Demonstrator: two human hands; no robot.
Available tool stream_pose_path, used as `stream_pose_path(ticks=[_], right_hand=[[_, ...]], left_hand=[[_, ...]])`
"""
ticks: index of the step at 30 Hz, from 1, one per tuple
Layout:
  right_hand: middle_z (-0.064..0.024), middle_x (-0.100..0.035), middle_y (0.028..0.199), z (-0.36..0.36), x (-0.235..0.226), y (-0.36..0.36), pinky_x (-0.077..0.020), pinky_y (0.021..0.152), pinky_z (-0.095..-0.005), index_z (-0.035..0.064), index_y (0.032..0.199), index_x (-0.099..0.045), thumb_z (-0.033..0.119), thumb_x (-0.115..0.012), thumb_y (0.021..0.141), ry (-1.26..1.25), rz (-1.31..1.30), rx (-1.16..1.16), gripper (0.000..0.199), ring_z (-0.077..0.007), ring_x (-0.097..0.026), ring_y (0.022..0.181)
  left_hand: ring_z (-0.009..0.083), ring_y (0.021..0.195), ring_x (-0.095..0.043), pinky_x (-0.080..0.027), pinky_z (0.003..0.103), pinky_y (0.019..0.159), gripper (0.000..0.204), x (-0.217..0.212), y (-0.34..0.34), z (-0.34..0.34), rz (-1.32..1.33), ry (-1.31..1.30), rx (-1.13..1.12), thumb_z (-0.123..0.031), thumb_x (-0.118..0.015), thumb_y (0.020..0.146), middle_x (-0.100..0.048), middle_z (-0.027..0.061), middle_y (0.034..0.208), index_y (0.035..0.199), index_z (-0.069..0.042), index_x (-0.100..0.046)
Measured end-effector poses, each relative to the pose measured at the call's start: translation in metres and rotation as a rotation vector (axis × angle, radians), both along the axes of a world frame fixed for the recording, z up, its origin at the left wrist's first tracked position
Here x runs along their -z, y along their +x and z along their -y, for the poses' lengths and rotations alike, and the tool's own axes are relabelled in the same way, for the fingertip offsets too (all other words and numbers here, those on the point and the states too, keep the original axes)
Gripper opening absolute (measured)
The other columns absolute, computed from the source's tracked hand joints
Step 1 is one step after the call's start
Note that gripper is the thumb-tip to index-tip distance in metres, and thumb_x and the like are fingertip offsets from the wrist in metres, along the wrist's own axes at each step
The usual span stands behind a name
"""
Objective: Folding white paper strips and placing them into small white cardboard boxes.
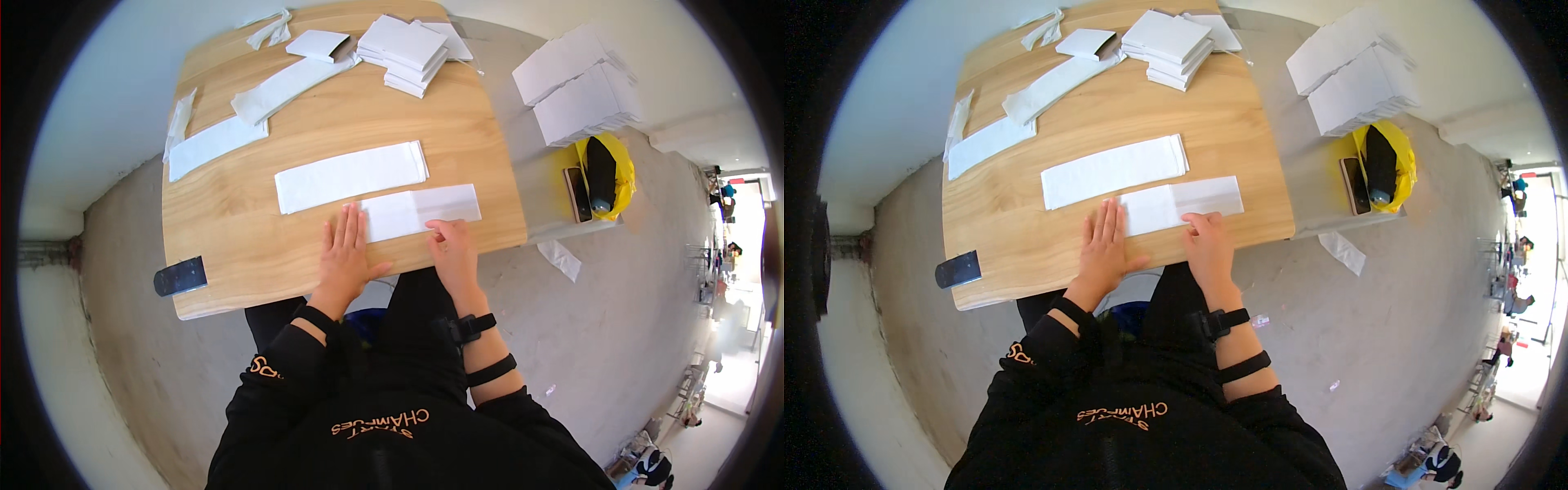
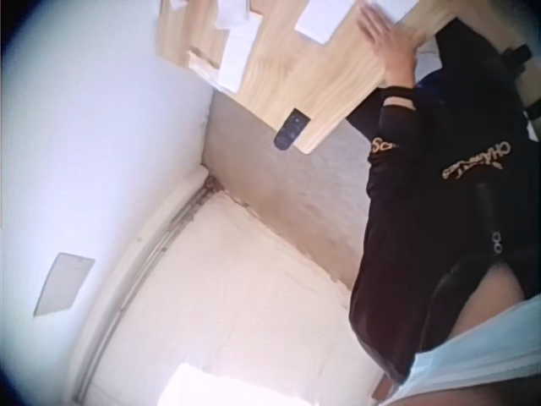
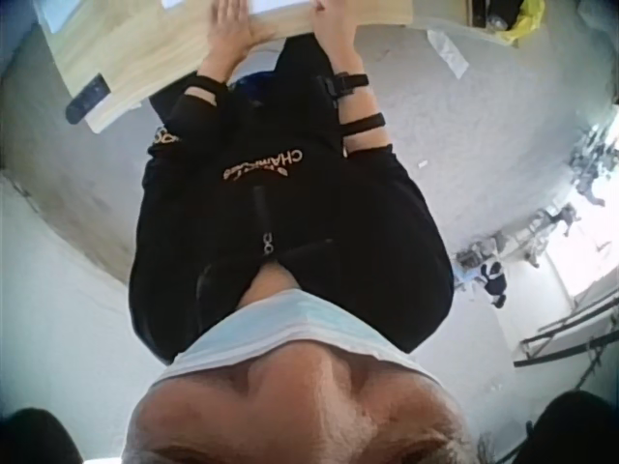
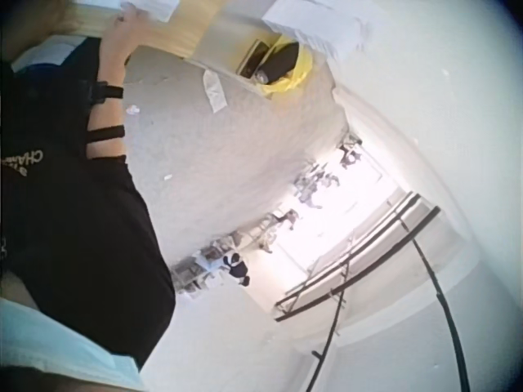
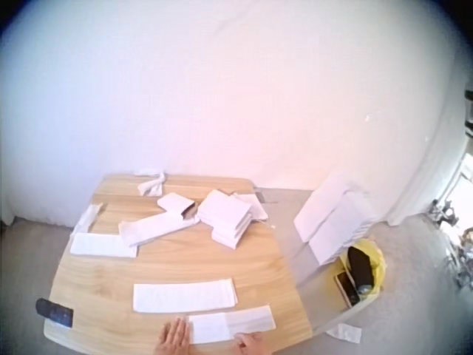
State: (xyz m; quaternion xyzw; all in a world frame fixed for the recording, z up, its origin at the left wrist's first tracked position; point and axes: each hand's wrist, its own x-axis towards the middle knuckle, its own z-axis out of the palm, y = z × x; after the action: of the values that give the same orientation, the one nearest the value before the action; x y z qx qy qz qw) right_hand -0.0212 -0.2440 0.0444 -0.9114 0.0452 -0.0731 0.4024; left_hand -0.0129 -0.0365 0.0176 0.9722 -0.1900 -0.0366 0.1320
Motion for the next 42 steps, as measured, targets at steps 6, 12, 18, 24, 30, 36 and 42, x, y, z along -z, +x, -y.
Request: stream_pose_path(ticks=[6, 12, 18, 24, 30, 36, 42], right_hand=[[-0.0101, -0.055, 0.097, -0.034, 0.000, 0.028, -0.0489, 0.073, -0.0375, 0.0101, 0.098, -0.063, 0.004, -0.066, 0.077, 0.031, 0.040, -0.157, 0.023, -0.0259, -0.059, 0.089], [-0.0101, -0.053, 0.100, -0.037, 0.015, 0.042, -0.0491, 0.076, -0.0383, 0.0088, 0.101, -0.062, 0.005, -0.068, 0.074, -0.208, -0.057, -0.255, 0.028, -0.0283, -0.057, 0.095], [-0.0102, -0.053, 0.098, -0.026, -0.002, 0.032, -0.0494, 0.073, -0.0366, 0.0071, 0.102, -0.061, 0.006, -0.068, 0.076, 0.056, -0.068, -0.184, 0.027, -0.0259, -0.058, 0.087], [-0.0109, -0.054, 0.093, -0.012, -0.010, 0.008, -0.0493, 0.071, -0.0364, 0.0060, 0.102, -0.061, 0.007, -0.067, 0.078, 0.031, -0.069, -0.224, 0.025, -0.0251, -0.060, 0.081], [-0.0115, -0.056, 0.091, -0.003, -0.021, -0.017, -0.0497, 0.070, -0.0366, 0.0071, 0.104, -0.062, 0.012, -0.066, 0.081, -0.045, -0.148, -0.212, 0.024, -0.0255, -0.062, 0.081], [-0.0092, -0.060, 0.093, 0.006, -0.018, -0.033, -0.0502, 0.071, -0.0352, 0.0074, 0.106, -0.062, 0.013, -0.066, 0.081, -0.026, -0.159, -0.187, 0.025, -0.0232, -0.064, 0.081], [-0.0086, -0.061, 0.096, 0.001, -0.023, -0.042, -0.0503, 0.071, -0.0339, 0.0072, 0.105, -0.062, 0.010, -0.067, 0.080, -0.018, -0.158, -0.191, 0.025, -0.0227, -0.064, 0.081]], left_hand=[[0.0342, 0.145, -0.012, -0.012, 0.052, 0.114, 0.105, 0.003, 0.000, 0.001, -0.006, 0.019, 0.008, -0.064, -0.057, 0.079, -0.016, 0.0225, 0.154, 0.145, 0.008, -0.020], [0.0362, 0.138, -0.027, -0.025, 0.047, 0.111, 0.075, -0.002, 0.016, -0.012, 0.038, -0.098, 0.023, -0.035, -0.071, 0.078, -0.032, 0.0218, 0.147, 0.136, 0.002, -0.040], [0.0355, 0.104, -0.052, -0.043, 0.045, 0.088, 0.048, -0.010, 0.057, -0.093, 0.252, -0.222, -0.434, -0.012, -0.071, 0.069, -0.055, 0.0148, 0.112, 0.114, -0.004, -0.054], [0.0285, 0.097, -0.054, -0.043, 0.040, 0.086, 0.034, -0.020, 0.076, -0.099, 0.336, -0.034, -0.109, -0.010, -0.070, 0.065, -0.055, 0.0102, 0.101, 0.097, -0.008, -0.058], [0.0231, 0.086, -0.058, -0.044, 0.038, 0.077, 0.015, -0.006, 0.089, -0.098, 0.298, 0.117, -0.056, -0.009, -0.065, 0.069, -0.055, 0.0067, 0.089, 0.084, -0.009, -0.059], [0.0237, 0.080, -0.059, -0.046, 0.038, 0.071, 0.006, 0.001, 0.083, -0.133, 0.383, 0.149, -0.112, -0.009, -0.061, 0.073, -0.055, 0.0060, 0.083, 0.079, -0.010, -0.059], [0.0272, 0.080, -0.059, -0.047, 0.041, 0.073, 0.007, -0.009, 0.039, -0.214, 0.372, 0.160, -0.235, -0.009, -0.061, 0.073, -0.056, 0.0072, 0.084, 0.079, -0.010, -0.059]])
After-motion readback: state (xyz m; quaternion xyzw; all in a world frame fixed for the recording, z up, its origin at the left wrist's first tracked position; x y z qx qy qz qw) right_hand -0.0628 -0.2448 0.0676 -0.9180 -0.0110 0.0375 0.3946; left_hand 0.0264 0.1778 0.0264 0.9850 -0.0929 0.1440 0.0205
